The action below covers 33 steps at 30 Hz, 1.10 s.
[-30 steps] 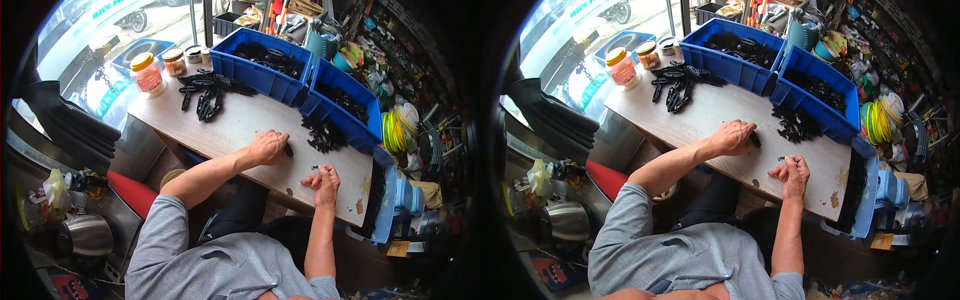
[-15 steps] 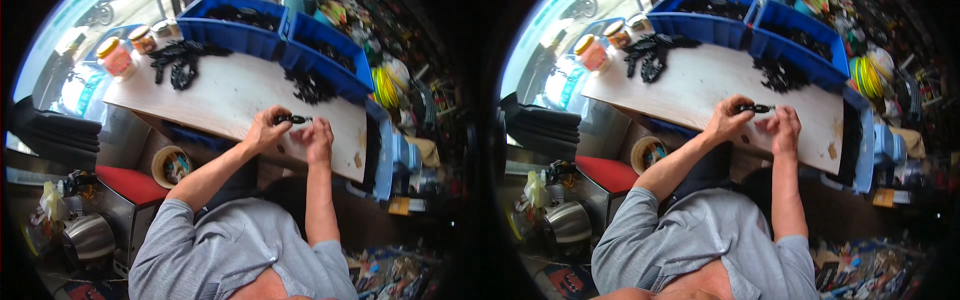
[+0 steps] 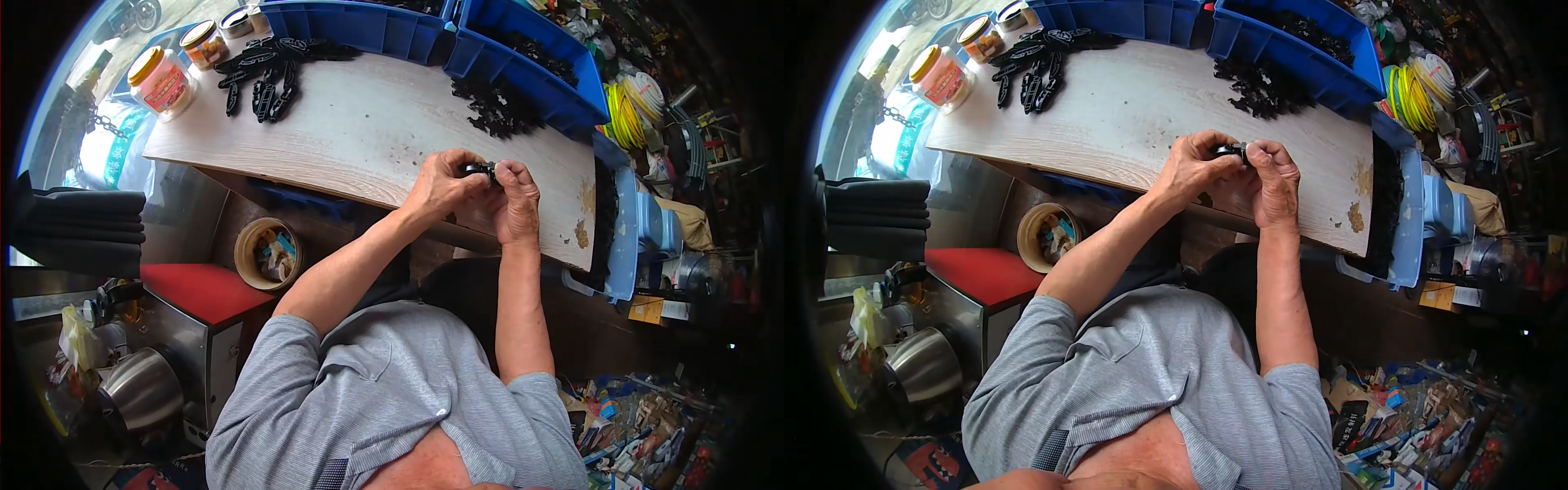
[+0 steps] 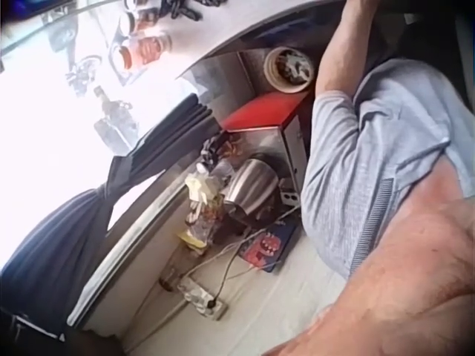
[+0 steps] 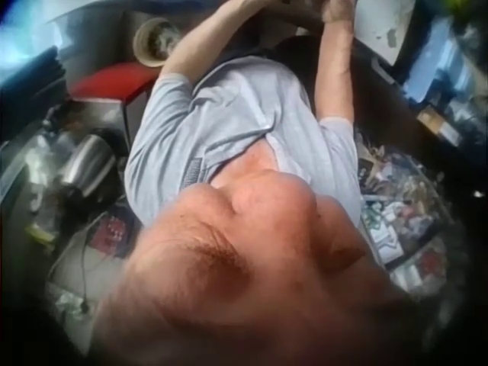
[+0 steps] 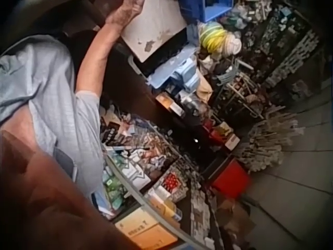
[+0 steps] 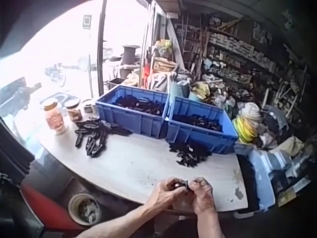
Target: Assembling small black plastic components by hand at a workbench.
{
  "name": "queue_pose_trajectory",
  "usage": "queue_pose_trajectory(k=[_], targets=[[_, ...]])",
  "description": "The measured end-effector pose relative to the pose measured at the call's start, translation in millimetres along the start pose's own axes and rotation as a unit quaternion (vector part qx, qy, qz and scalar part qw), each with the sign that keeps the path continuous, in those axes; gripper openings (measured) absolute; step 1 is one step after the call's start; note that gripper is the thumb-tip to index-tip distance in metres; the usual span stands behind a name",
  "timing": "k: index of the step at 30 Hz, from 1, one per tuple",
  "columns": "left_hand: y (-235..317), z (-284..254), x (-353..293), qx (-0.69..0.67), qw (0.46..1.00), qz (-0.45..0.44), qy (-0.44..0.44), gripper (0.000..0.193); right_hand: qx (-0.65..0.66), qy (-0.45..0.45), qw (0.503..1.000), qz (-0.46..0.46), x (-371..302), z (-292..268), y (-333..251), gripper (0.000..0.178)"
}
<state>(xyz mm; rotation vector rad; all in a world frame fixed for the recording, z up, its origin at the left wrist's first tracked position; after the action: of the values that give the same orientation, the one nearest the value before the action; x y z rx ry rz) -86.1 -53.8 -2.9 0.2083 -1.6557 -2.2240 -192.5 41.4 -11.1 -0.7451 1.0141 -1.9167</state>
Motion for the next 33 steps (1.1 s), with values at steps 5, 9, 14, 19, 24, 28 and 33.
queue_pose_trajectory(k=[5,9,14,19,24,28,33], targets=[[11,0,-3,-0.066,0.998,-0.025,0.001,0.026,0.005,-0.009,1.000,0.022,3,4,2,0.010],[3,-3,-1,-0.096,0.992,-0.072,0.029,0.025,-0.034,-0.003,0.999,0.024,4,3,0,0.011],[-1,-8,4,-0.108,0.991,-0.073,0.041,0.022,-0.033,0.012,0.999,0.034,5,16,-3,0.015],[3,-4,-2,-0.147,0.984,-0.086,0.041,0.019,-0.052,0.017,0.998,0.035,3,22,-7,0.021],[0,-8,0,-0.141,0.987,-0.061,0.051,0.014,-0.141,0.041,0.987,0.057,3,13,-10,0.026],[-1,-11,-3,-0.176,0.981,-0.054,0.063,0.012,-0.177,0.017,0.976,0.122,5,21,-6,0.027],[0,-5,-3,-0.160,0.985,-0.055,0.034,0.011,-0.185,0.040,0.980,0.067,3,22,-8,0.023]])
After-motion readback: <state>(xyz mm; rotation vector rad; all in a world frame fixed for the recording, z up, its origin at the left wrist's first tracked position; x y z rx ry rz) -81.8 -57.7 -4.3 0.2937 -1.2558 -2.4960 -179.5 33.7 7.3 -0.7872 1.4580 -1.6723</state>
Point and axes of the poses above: each hand's wrist, its own x-axis towards the middle knuckle, its own z-axis out of the palm, y = z × x, the point moved 9 cm from there along x, towards the middle knuckle, and after that the axes turned 14 degrees about -y, right-handed, at the moved point
